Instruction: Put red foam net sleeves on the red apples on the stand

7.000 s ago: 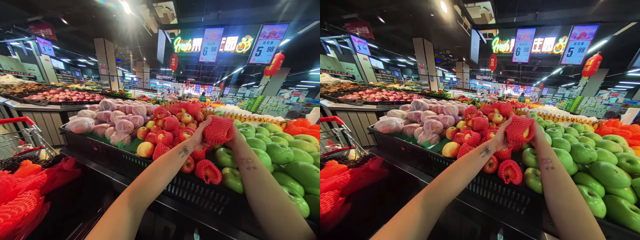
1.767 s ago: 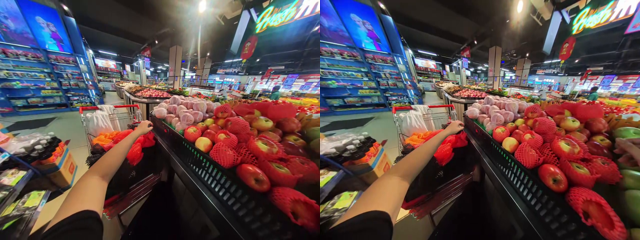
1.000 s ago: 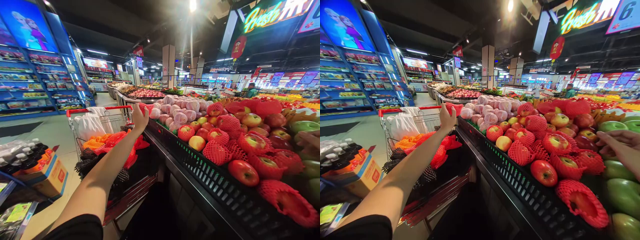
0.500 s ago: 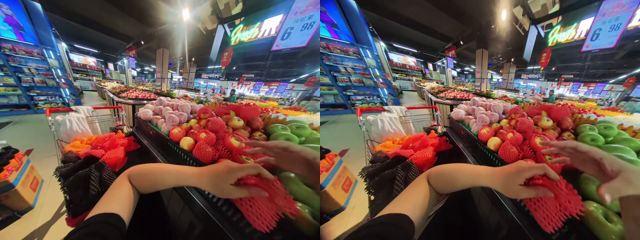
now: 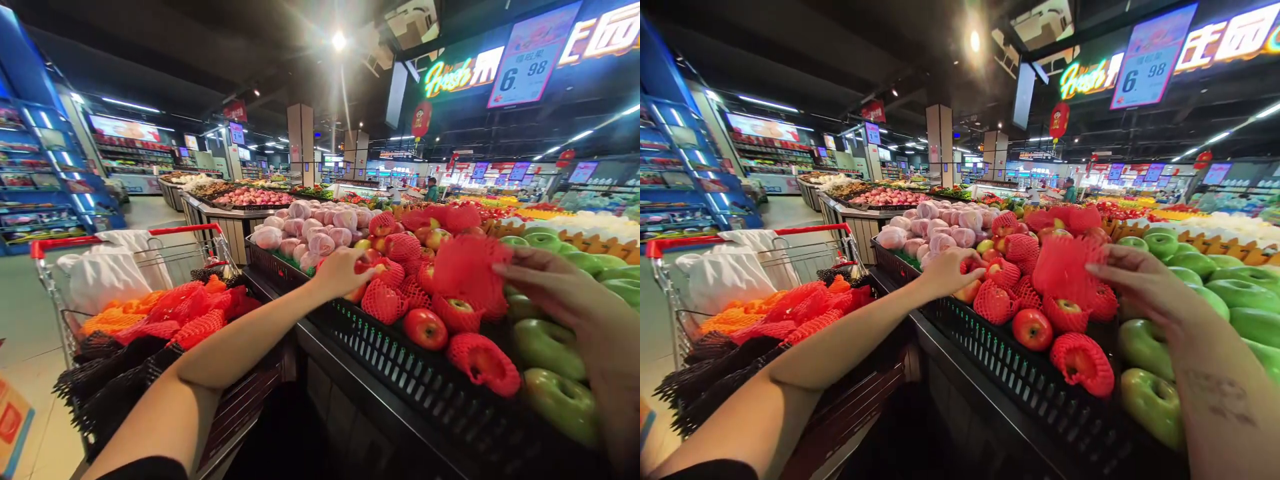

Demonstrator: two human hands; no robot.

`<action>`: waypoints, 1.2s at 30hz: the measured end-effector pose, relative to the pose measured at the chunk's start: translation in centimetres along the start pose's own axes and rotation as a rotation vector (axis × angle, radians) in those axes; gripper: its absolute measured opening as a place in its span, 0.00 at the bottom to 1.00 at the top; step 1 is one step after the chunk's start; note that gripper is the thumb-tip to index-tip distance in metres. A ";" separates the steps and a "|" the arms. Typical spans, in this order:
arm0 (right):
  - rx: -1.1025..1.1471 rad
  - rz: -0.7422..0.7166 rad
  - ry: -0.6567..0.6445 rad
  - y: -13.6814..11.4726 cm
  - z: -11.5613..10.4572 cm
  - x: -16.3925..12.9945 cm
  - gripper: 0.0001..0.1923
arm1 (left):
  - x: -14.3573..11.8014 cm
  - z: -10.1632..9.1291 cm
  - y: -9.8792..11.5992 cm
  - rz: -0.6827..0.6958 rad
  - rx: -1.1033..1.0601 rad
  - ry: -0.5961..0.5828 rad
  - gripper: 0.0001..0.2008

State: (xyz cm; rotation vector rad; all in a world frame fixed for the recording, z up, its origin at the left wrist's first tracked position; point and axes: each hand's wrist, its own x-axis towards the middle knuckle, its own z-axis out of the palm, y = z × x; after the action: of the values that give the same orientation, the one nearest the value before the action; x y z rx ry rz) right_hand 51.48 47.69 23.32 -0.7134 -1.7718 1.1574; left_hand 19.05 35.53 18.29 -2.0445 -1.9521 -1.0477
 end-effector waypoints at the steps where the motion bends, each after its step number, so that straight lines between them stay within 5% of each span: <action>1: 0.086 -0.010 0.113 0.2 0.0 0.5 0.27 | 0.4 -0.2 -1.4 -0.015 0.155 -0.037 0.17; 5: 0.275 -0.126 0.397 1.1 -0.9 2.1 0.25 | 0.5 0.2 -4.9 -0.008 0.413 -0.252 0.29; 10: 0.327 -0.191 0.454 1.4 -1.9 2.3 0.18 | 0.0 1.8 -6.0 0.039 0.406 -0.343 0.38; 18: 0.420 -0.251 0.537 1.4 -1.4 2.3 0.17 | 0.0 2.6 -7.4 0.092 0.114 -0.124 0.29; 24: 0.443 -0.253 0.594 1.3 -1.2 2.4 0.16 | 1.3 1.4 -7.6 -0.072 -0.357 0.198 0.29; 27: 0.395 -0.205 0.525 1.6 -1.3 2.3 0.16 | 3.2 1.8 -4.4 -0.156 -0.774 0.394 0.30; 29: 0.378 -0.168 0.469 1.6 -1.5 2.3 0.17 | 4.9 2.6 -0.6 -0.267 -1.078 0.420 0.35; 33: 0.356 -0.108 0.387 1.5 -1.7 1.7 0.19 | 9.0 5.0 8.9 -0.315 -1.454 0.266 0.37; 36: 0.265 0.005 0.198 1.3 -1.3 0.9 0.21 | 11.4 7.6 14.2 -0.366 -1.636 0.086 0.30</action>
State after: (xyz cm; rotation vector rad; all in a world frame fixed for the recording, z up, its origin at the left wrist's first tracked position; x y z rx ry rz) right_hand 52.26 49.53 22.66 -0.6491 -1.4213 1.2512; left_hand 34.19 46.85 24.03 -1.7960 -1.3580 -3.4782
